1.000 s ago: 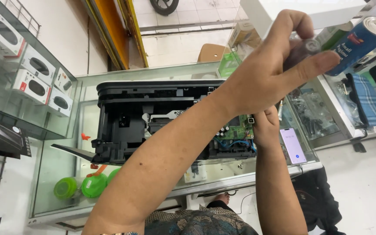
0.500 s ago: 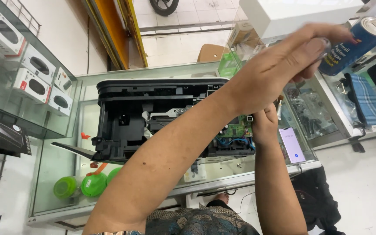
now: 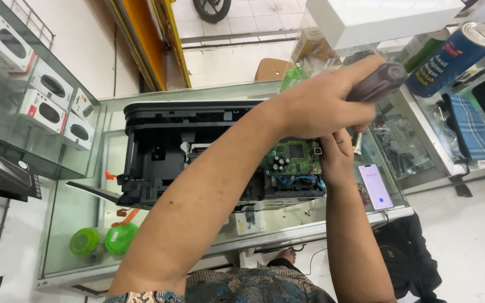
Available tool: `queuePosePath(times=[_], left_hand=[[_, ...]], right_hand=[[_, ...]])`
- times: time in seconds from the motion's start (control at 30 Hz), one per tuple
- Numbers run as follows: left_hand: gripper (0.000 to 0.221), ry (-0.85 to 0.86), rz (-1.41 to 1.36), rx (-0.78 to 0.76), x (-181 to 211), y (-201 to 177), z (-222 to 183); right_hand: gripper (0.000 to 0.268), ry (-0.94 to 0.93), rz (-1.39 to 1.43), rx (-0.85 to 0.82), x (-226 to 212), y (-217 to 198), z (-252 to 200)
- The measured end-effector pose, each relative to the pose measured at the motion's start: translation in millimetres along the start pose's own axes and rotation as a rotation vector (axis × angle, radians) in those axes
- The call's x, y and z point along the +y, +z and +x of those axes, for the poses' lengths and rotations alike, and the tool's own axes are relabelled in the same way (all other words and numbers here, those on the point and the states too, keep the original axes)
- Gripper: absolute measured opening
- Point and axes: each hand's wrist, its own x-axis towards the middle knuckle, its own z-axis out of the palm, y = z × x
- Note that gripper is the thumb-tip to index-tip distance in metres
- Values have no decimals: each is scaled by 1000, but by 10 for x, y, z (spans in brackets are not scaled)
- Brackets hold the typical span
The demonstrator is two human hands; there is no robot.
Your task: Disassembling a printer and disconnecting internal ribbon cables from the circuit board using a screwdriver
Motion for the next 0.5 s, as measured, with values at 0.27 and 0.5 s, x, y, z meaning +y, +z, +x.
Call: queuePosePath(times=[0.27, 0.5], left_hand=[[40, 157, 105, 182, -258, 103, 103], [22, 320, -125, 565, 88, -117, 33]], right_hand=[[32, -16, -91, -40, -256, 170, 18], [27, -126, -88, -222, -555, 339, -17]])
